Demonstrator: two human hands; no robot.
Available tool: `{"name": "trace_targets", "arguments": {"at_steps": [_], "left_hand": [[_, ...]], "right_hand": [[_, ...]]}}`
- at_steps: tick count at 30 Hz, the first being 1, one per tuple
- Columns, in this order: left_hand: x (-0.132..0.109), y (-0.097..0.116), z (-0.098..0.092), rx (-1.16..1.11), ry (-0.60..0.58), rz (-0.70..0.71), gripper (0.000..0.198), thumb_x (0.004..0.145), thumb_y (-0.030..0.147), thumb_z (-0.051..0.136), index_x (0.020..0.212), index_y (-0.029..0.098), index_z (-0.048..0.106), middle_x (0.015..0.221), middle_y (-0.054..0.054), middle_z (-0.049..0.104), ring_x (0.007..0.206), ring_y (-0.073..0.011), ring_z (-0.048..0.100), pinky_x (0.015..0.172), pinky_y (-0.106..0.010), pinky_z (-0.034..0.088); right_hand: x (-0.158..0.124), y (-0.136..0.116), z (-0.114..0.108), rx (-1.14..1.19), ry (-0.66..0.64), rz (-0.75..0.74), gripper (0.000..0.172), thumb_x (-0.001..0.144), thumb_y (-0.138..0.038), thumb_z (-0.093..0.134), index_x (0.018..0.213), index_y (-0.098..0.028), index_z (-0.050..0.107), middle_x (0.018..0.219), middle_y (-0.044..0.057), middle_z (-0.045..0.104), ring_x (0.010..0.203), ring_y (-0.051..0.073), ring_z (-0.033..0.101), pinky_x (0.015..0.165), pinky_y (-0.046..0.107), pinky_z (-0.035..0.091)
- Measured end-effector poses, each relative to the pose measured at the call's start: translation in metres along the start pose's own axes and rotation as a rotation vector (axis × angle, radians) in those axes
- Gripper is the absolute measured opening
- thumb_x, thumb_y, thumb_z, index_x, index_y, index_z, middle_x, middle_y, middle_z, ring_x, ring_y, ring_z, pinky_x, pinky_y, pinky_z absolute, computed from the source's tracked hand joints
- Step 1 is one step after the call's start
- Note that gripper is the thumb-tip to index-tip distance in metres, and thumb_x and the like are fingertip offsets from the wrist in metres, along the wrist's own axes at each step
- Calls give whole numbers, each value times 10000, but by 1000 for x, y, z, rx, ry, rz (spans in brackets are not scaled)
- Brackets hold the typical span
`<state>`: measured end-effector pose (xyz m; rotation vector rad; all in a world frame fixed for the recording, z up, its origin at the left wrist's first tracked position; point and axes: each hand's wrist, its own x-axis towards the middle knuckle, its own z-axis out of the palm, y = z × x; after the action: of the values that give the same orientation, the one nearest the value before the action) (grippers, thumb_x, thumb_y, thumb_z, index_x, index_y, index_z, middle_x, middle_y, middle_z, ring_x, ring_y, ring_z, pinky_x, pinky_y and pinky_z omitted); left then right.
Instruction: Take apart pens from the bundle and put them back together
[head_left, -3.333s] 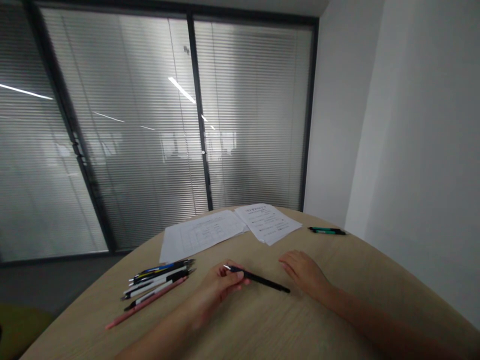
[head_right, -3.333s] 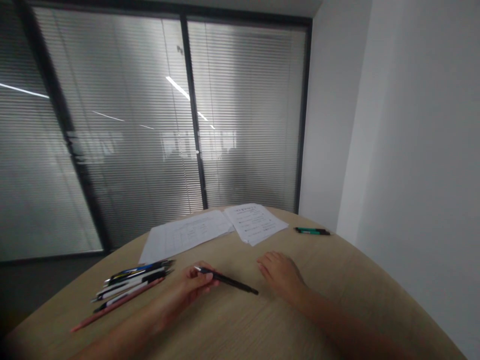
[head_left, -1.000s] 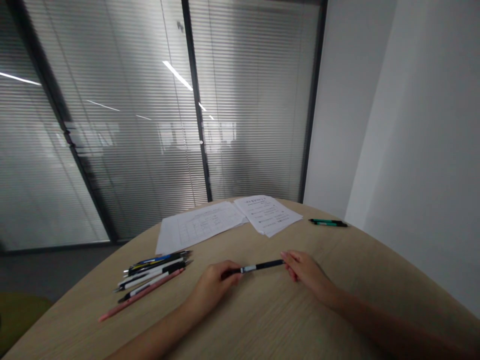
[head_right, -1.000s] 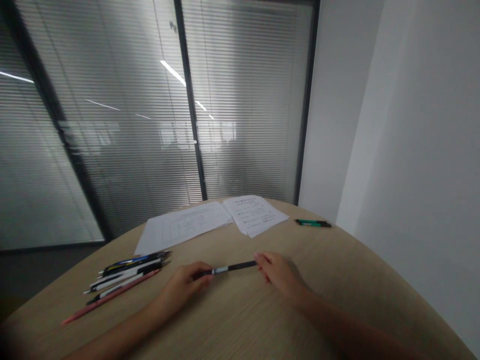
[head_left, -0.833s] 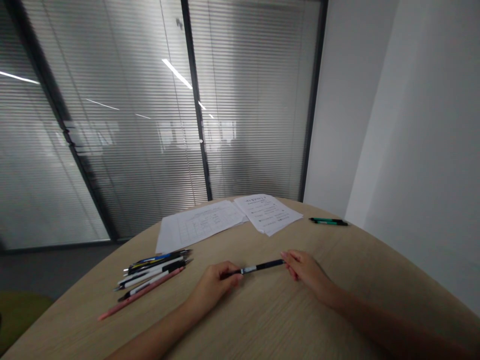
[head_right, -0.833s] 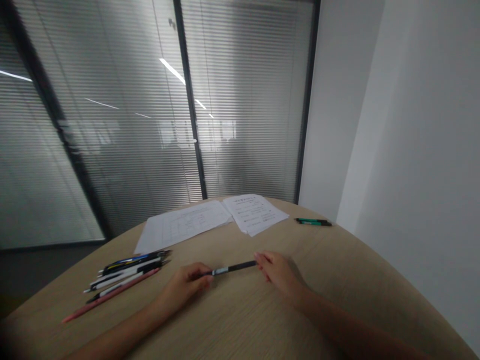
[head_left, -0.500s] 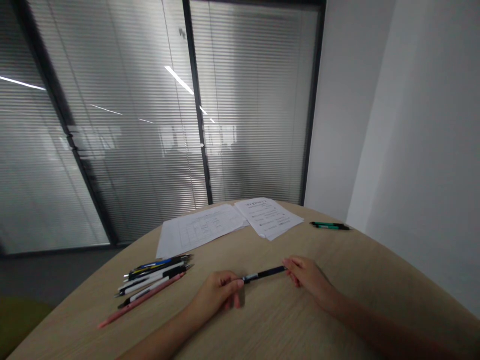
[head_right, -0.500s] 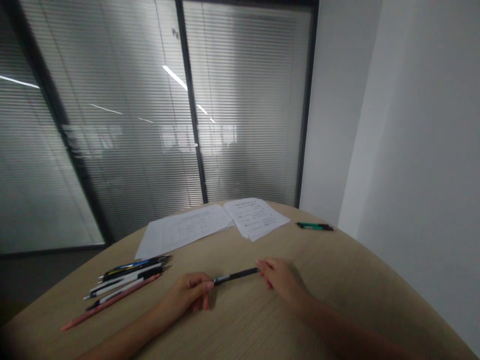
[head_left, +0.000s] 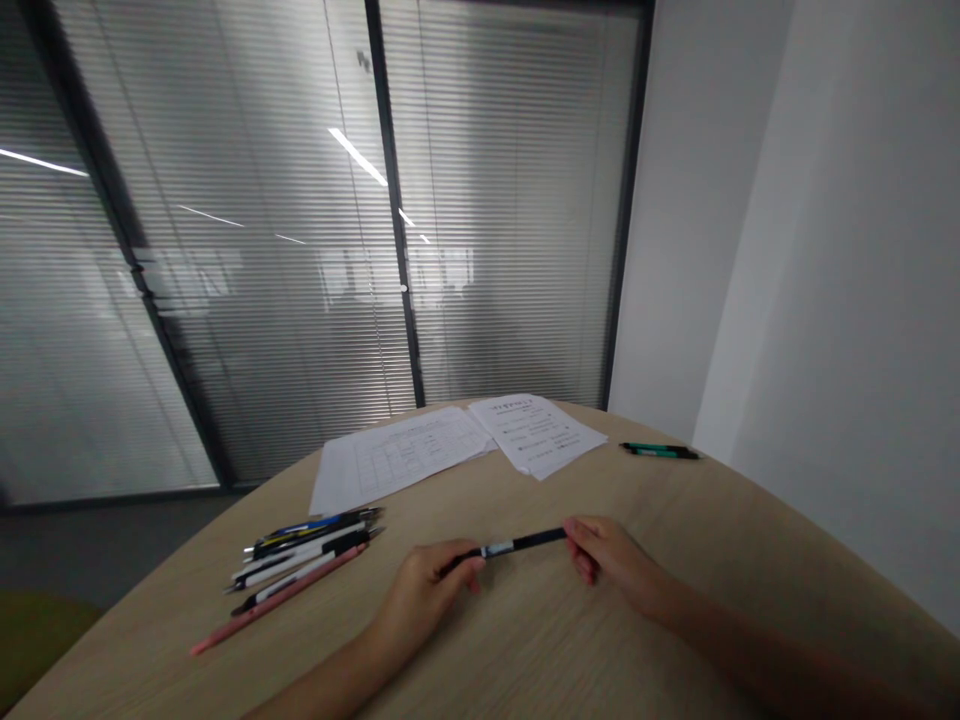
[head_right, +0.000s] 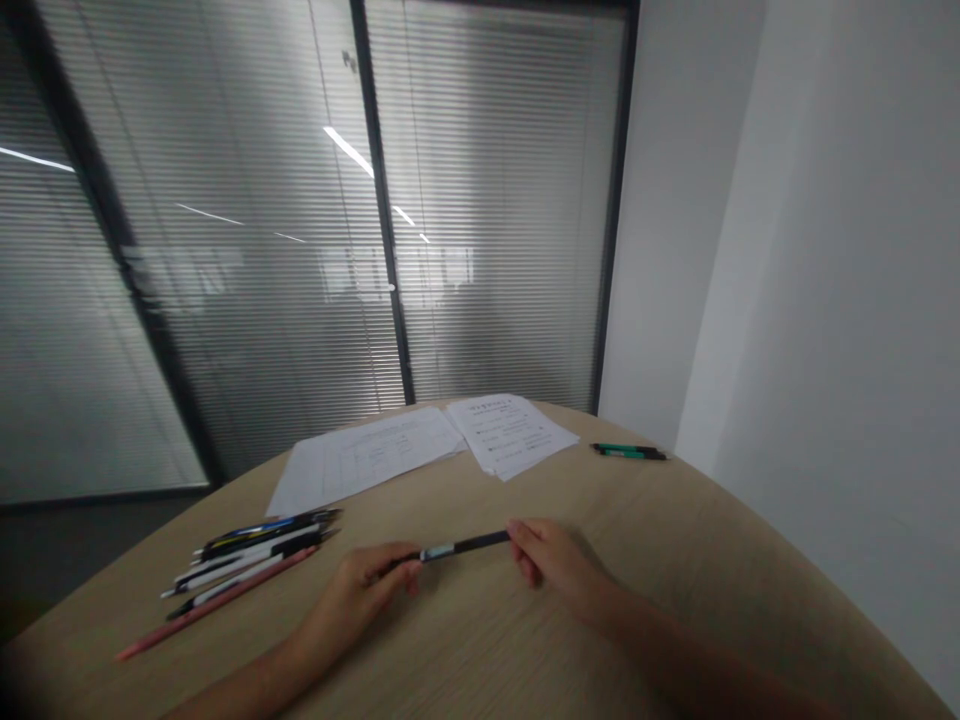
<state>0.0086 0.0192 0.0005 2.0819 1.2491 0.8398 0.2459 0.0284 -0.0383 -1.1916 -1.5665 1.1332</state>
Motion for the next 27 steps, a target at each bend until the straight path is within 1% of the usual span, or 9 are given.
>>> {"name": "trace_targets", "arguments": {"at_steps": [3,8,11,16,18,20,22,24,27], "left_hand": [[0,0,0,-16,-44,-18,325,757,394,441,586,164,595,541,11,551,461,-100,419,441,-196,292],[2,-2,1,-179,-148,-179,414,725,533,414,569,165,520,443,35,516,380,-81,377,407,-193,277],[3,-4,2,-322,-171,-261,484,691,623,399,574,165,503,379,43,490,348,-81,361,404,-199,276],[3,-4,2,-413,-144,-295,554,686,656,381,540,143,531,336,45,435,343,-82,356,421,-213,281],[5,-4,2,-436,-121,-271,531,686,634,407,624,129,563,393,34,481,368,-87,384,428,-215,283],[6,-4,2,-452,-81,-253,468,648,579,504,763,130,572,481,40,515,400,-86,397,429,-208,273],[8,-5,2,-442,-34,-242,439,595,502,591,845,141,560,546,55,511,434,-80,388,439,-201,265],[9,-5,2,-413,3,-233,395,580,462,608,812,146,561,565,61,490,470,-83,379,457,-200,268],[9,-4,1,-372,-3,-227,345,641,499,530,651,153,527,540,51,474,500,-97,390,487,-212,281]], "right_hand": [[0,0,-1,33,-14,5,489,728,-630,399,555,-178,466,430,-54,419,400,82,390,438,213,304],[-1,-2,-1,5,-18,10,489,727,-630,397,545,-182,468,441,-47,428,410,86,400,447,216,317],[-1,-2,1,-37,-29,-8,498,724,-640,388,540,-183,467,451,-42,436,419,89,411,460,221,329],[-2,-3,3,-48,-11,-28,483,722,-632,401,563,-183,481,461,-40,447,426,92,422,462,222,335],[-3,-4,2,-30,26,-28,480,735,-624,387,568,-183,477,454,-41,446,423,92,419,458,221,333],[-3,-6,1,-6,63,-15,479,731,-627,387,563,-185,462,441,-47,429,411,90,406,449,221,326],[-4,-7,0,9,83,6,490,713,-646,390,549,-188,444,427,-54,407,395,86,388,436,223,316],[-4,-7,1,-4,82,14,508,702,-663,384,538,-186,441,424,-53,402,391,85,386,434,225,313],[-5,-8,2,-25,75,18,527,695,-679,373,534,-183,446,423,-48,408,390,85,389,431,225,313]]}}
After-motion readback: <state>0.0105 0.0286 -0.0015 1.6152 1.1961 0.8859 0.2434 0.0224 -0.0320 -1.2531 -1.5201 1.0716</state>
